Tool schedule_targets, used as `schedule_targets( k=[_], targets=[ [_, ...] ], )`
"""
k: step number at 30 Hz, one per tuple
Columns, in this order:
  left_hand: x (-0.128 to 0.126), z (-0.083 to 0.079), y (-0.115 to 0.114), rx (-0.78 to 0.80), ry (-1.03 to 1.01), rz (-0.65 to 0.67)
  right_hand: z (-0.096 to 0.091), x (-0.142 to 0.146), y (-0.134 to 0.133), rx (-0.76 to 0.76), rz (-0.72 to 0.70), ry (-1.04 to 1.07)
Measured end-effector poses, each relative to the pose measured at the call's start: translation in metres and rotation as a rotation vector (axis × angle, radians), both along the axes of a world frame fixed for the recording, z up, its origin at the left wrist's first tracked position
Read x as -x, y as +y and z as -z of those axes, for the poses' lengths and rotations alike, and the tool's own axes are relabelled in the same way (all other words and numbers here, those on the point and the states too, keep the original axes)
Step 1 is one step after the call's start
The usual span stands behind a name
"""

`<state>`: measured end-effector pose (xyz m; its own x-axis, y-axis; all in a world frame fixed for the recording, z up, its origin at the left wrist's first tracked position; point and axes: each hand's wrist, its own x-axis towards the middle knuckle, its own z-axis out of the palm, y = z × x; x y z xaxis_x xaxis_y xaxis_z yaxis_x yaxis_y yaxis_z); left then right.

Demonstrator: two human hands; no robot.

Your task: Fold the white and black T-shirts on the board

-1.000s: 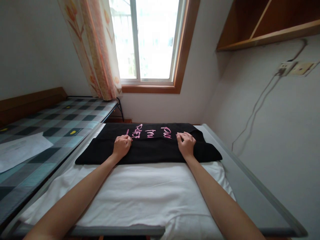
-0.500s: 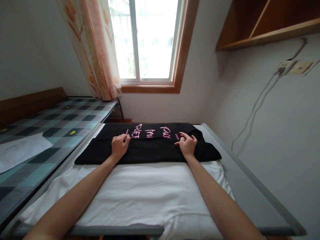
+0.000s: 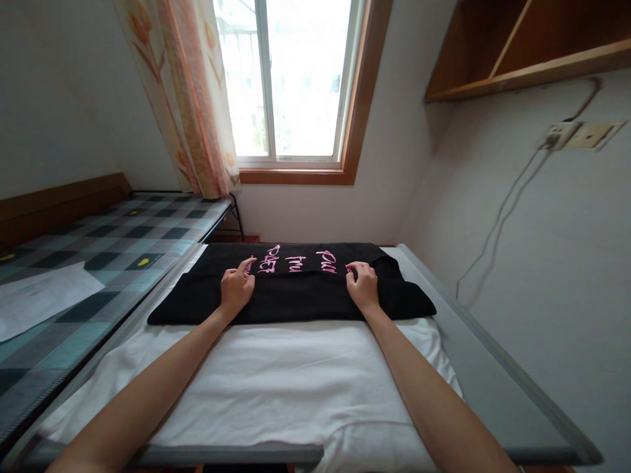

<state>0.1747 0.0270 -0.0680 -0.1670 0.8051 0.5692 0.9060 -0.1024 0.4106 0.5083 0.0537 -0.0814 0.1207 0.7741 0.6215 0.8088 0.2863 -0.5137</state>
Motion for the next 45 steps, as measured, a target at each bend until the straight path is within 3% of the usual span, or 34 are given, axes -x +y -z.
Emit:
schedule_targets(
  k=[11,16,20,28,36,40,45],
  targets=[
    [-0.004,-0.004,-0.001,-0.007,-0.040,0.048,-0.001,-0.001,-0.001,0.014,-0.111,0.086],
    [-0.001,0.002,0.002,-0.031,-0.173,0.196,-0.005,0.001,-0.005,0.099,-0.138,0.288],
    [0.001,0.003,0.002,0.015,-0.276,0.267,-0.006,0.001,-0.006,0.170,-0.105,0.277],
    [0.001,0.001,-0.002,0.016,-0.211,0.273,-0.004,-0.004,-0.006,-0.031,0.082,0.057],
    [0.001,-0.001,-0.004,0.119,-0.146,0.211,-0.007,0.003,-0.011,-0.243,-0.035,-0.163],
    [0.001,-0.001,-0.005,0.148,-0.166,0.198,-0.007,0.006,-0.009,-0.128,-0.027,-0.183],
    [-0.003,0.000,-0.002,-0.030,-0.037,0.248,-0.002,0.007,-0.008,0.127,0.032,-0.263]
  ],
)
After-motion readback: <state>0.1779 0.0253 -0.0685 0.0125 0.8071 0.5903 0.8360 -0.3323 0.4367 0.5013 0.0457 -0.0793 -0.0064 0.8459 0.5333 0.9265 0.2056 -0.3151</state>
